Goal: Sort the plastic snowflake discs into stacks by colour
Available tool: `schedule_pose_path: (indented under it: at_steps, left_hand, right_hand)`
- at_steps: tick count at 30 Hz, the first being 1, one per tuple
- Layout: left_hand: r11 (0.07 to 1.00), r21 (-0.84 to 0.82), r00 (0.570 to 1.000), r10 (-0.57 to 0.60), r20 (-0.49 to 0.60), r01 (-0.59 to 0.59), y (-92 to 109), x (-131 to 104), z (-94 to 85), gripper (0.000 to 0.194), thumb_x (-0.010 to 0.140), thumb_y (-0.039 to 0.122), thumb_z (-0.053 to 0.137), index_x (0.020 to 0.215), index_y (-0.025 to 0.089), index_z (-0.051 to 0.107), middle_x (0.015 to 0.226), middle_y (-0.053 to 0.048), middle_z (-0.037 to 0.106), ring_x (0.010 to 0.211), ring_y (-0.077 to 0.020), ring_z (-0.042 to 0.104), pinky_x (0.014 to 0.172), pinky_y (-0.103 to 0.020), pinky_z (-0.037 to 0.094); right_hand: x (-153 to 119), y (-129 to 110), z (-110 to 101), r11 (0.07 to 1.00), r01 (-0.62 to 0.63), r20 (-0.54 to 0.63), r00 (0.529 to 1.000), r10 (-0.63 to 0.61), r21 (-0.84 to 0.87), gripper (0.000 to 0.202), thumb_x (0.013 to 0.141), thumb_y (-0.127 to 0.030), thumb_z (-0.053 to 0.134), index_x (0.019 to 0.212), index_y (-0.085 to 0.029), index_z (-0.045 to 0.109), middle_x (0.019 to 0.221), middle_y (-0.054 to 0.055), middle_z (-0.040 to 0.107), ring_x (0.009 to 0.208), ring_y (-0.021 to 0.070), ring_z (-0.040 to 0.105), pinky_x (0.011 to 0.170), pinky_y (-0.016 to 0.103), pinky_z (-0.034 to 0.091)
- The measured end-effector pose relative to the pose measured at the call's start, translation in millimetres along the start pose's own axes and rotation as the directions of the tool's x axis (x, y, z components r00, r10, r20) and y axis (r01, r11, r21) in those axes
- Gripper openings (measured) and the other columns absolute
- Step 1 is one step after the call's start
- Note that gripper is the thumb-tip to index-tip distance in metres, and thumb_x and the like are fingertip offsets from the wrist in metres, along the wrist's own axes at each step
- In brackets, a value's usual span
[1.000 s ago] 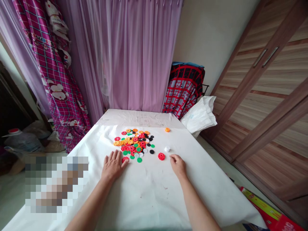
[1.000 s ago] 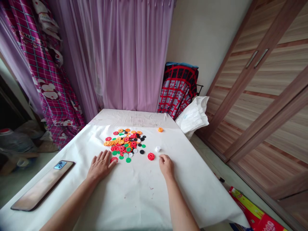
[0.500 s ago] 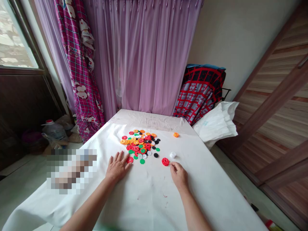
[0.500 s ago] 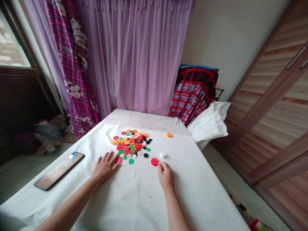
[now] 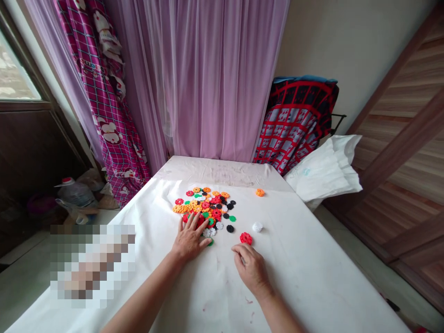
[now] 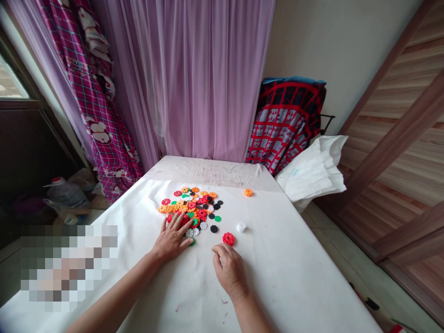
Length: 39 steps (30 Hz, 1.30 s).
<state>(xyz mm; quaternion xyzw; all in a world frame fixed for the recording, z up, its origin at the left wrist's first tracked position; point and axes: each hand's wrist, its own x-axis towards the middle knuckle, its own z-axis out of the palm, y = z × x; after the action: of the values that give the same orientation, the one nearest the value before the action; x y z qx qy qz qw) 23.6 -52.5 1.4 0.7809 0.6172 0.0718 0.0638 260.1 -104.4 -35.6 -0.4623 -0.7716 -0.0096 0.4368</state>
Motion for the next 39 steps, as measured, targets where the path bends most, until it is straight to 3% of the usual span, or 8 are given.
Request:
schedule_pose_path:
  at_steps: [5, 12, 16, 20, 26, 30, 36, 39]
  left_hand:
    - [0.994, -0.017, 0.992, -0.112, -0.062, 0.112, -3, 21, 8.0, 0.066, 0.093, 0.061, 0.035, 0.152, 0.032, 0.036, 0.164, -0.009, 0.023, 0.152, -0.033, 0.016, 0.12, -0.06, 0.006]
    - [0.956, -0.144, 0.922, -0.286, -0.261, 0.256, -20, 40, 15.9, 0.057, 0.097, 0.044, 0.031, 0.147, 0.021, 0.045, 0.161, -0.015, 0.032, 0.15, -0.0329, 0.024, 0.119, -0.057, 0.018]
    - [0.917, -0.347, 0.868, -0.326, -0.374, 0.195, -37, 40, 20.8, 0.05, 0.096, 0.035, 0.032, 0.139, 0.022, 0.054, 0.152, -0.012, 0.046, 0.142, -0.0272, 0.039, 0.117, -0.05, 0.03]
    - [0.863, -0.492, 0.827, -0.361, -0.432, 0.12, -47, 41, 24.6, 0.048, 0.093, 0.04, 0.038, 0.131, 0.02, 0.06, 0.144, -0.011, 0.055, 0.135, -0.0259, 0.048, 0.115, -0.045, 0.037]
    - [0.833, -0.546, 0.821, -0.373, -0.433, 0.09, -47, 43, 25.1, 0.047, 0.091, 0.044, 0.045, 0.128, 0.021, 0.062, 0.143, -0.01, 0.056, 0.134, -0.0271, 0.05, 0.115, -0.045, 0.038]
    - [0.826, -0.557, 0.823, -0.375, -0.426, 0.087, -47, 45, 22.7, 0.046, 0.09, 0.044, 0.046, 0.125, 0.022, 0.063, 0.142, -0.009, 0.057, 0.133, -0.027, 0.051, 0.114, -0.044, 0.04]
    - [0.835, -0.543, 0.829, -0.365, -0.424, 0.089, -48, 45, 21.3, 0.046, 0.089, 0.044, 0.046, 0.125, 0.022, 0.064, 0.142, -0.009, 0.057, 0.133, -0.0272, 0.051, 0.113, -0.043, 0.041]
    - [0.841, -0.531, 0.831, -0.368, -0.417, 0.105, -49, 44, 22.7, 0.046, 0.088, 0.044, 0.047, 0.125, 0.023, 0.064, 0.143, -0.009, 0.056, 0.133, -0.0277, 0.051, 0.113, -0.044, 0.041]
  right_hand:
    - [11, -7, 4, 0.995, 0.075, 0.044, 0.996, -0.072, -0.068, 0.025, 0.089, -0.008, 0.045, 0.091, -0.022, 0.066, 0.085, 0.003, 0.07, 0.08, 0.0179, 0.064, 0.079, 0.031, 0.048]
    - [36, -13, 25, 0.985, 0.063, 0.075, 0.996, -0.051, -0.163, 0.021, 0.086, -0.008, 0.051, 0.092, -0.023, 0.064, 0.093, 0.003, 0.07, 0.09, 0.0202, 0.058, 0.083, 0.034, 0.04]
    - [54, -10, 40, 0.975, 0.026, 0.094, 0.996, -0.006, -0.22, 0.018, 0.085, -0.011, 0.056, 0.095, -0.024, 0.063, 0.102, 0.005, 0.071, 0.102, 0.0228, 0.056, 0.088, 0.037, 0.038]
    - [69, -7, 49, 0.963, -0.036, 0.13, 0.989, 0.074, -0.268, 0.017, 0.084, -0.015, 0.062, 0.097, -0.024, 0.061, 0.106, 0.006, 0.07, 0.109, 0.0259, 0.053, 0.088, 0.039, 0.037]
    - [75, -5, 55, 0.942, -0.068, 0.2, 0.97, 0.14, -0.329, 0.011, 0.084, -0.018, 0.064, 0.089, -0.025, 0.058, 0.083, 0.004, 0.068, 0.096, 0.0259, 0.054, 0.083, 0.038, 0.036]
    - [73, -4, 59, 0.94, -0.097, 0.198, 0.966, 0.168, -0.327, 0.012, 0.083, -0.018, 0.064, 0.091, -0.025, 0.059, 0.087, 0.004, 0.068, 0.094, 0.0247, 0.056, 0.084, 0.038, 0.038]
    - [75, 35, 17, 0.948, -0.247, -0.016, 0.968, 0.249, -0.201, 0.017, 0.083, -0.02, 0.055, 0.097, -0.022, 0.063, 0.094, 0.006, 0.069, 0.087, 0.0201, 0.063, 0.08, 0.032, 0.046]
    - [70, 69, -19, 0.873, -0.447, -0.156, 0.893, 0.422, -0.196, 0.023, 0.079, -0.029, 0.056, 0.1, -0.021, 0.064, 0.095, 0.006, 0.071, 0.085, 0.0212, 0.064, 0.08, 0.033, 0.049]
